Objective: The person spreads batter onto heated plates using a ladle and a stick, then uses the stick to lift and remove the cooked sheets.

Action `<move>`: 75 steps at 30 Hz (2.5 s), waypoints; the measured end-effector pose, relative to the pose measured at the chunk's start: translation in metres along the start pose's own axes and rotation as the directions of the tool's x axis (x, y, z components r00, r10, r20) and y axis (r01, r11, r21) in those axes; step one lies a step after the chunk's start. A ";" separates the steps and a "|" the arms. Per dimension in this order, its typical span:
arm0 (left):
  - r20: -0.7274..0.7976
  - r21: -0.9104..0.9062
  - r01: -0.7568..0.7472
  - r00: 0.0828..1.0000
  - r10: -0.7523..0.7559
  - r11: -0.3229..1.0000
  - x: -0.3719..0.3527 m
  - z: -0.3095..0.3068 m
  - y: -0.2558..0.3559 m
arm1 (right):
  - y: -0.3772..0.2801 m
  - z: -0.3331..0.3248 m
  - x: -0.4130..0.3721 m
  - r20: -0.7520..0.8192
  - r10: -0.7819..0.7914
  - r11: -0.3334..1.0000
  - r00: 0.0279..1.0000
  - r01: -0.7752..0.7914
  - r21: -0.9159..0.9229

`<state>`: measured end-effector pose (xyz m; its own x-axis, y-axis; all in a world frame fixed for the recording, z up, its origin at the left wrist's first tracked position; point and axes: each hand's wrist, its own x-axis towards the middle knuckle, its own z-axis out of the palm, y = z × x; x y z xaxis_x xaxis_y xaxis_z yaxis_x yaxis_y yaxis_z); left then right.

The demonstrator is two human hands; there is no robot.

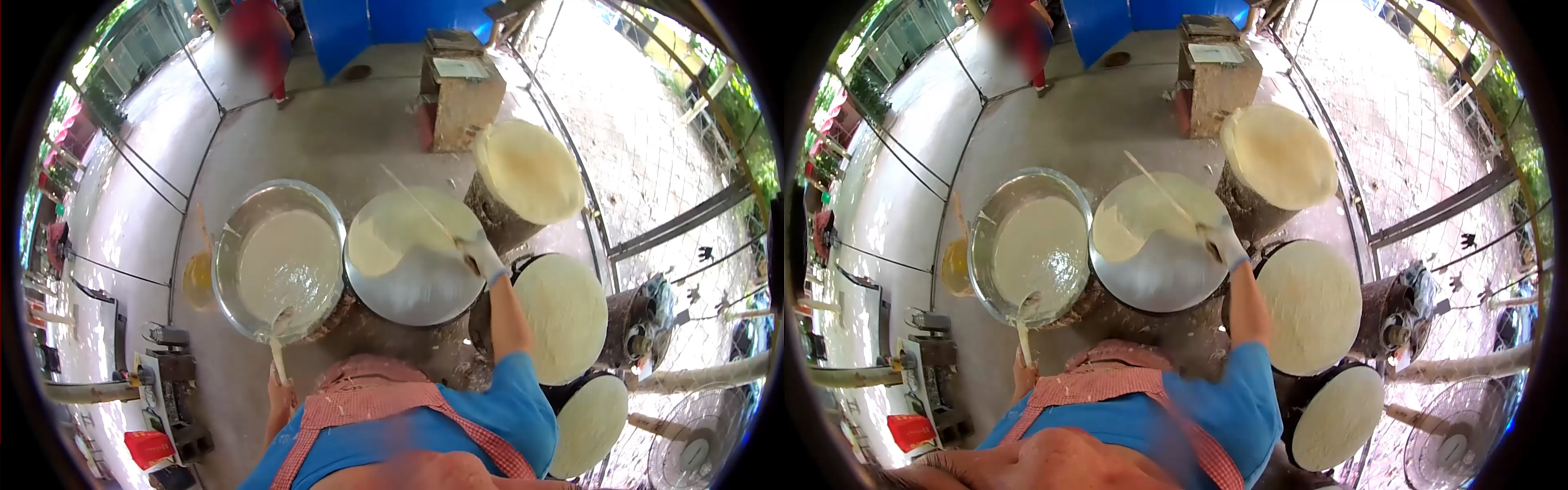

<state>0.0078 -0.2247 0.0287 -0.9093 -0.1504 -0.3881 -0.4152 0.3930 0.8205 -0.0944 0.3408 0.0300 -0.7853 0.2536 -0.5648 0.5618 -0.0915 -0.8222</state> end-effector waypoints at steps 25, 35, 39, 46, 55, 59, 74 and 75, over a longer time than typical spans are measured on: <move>0.220 -0.131 0.231 0.955 -0.199 0.964 0.033 -0.091 -0.048 | 0.183 -0.056 -0.228 -0.079 0.352 0.935 0.933 -0.348 0.066; 0.488 -0.046 -0.165 0.857 0.166 0.985 0.101 -0.140 -0.116 | 0.173 0.336 -0.186 -0.595 -0.390 0.895 0.703 0.139 -0.423; 0.503 -0.198 0.093 0.864 0.020 0.976 0.041 -0.175 -0.043 | 0.184 0.318 -0.224 -0.603 -0.293 0.639 0.742 -0.317 -0.701; 0.780 -0.473 0.692 0.617 -0.106 0.545 0.057 -0.196 -0.091 | 0.169 0.327 -0.201 -0.735 -0.339 0.905 0.588 -0.010 -0.425; 0.958 -0.174 0.978 0.195 0.209 -0.113 0.035 -0.188 -0.083 | 0.163 0.236 -0.229 -0.757 -0.295 0.867 0.583 -0.170 -0.469; 0.971 -0.066 0.985 0.100 0.219 -0.157 0.022 -0.162 -0.070 | 0.154 0.271 -0.189 -0.567 -0.452 0.765 0.689 -0.028 -0.644; 0.998 -0.041 0.998 0.043 0.040 -0.045 0.028 -0.099 -0.048 | 0.227 0.177 -0.205 -0.607 -0.383 0.776 0.697 -0.114 -0.621; 0.999 -0.045 0.999 0.046 0.023 -0.020 0.028 -0.099 -0.052 | 0.210 0.159 -0.206 -0.689 -0.272 0.834 0.672 -0.194 -0.517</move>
<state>0.0010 -0.3392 0.0162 -0.0221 0.9079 -0.4185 -0.9011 -0.1994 -0.3850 0.1435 0.1162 -0.0373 -0.5008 0.8588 -0.1076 0.7550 0.3727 -0.5395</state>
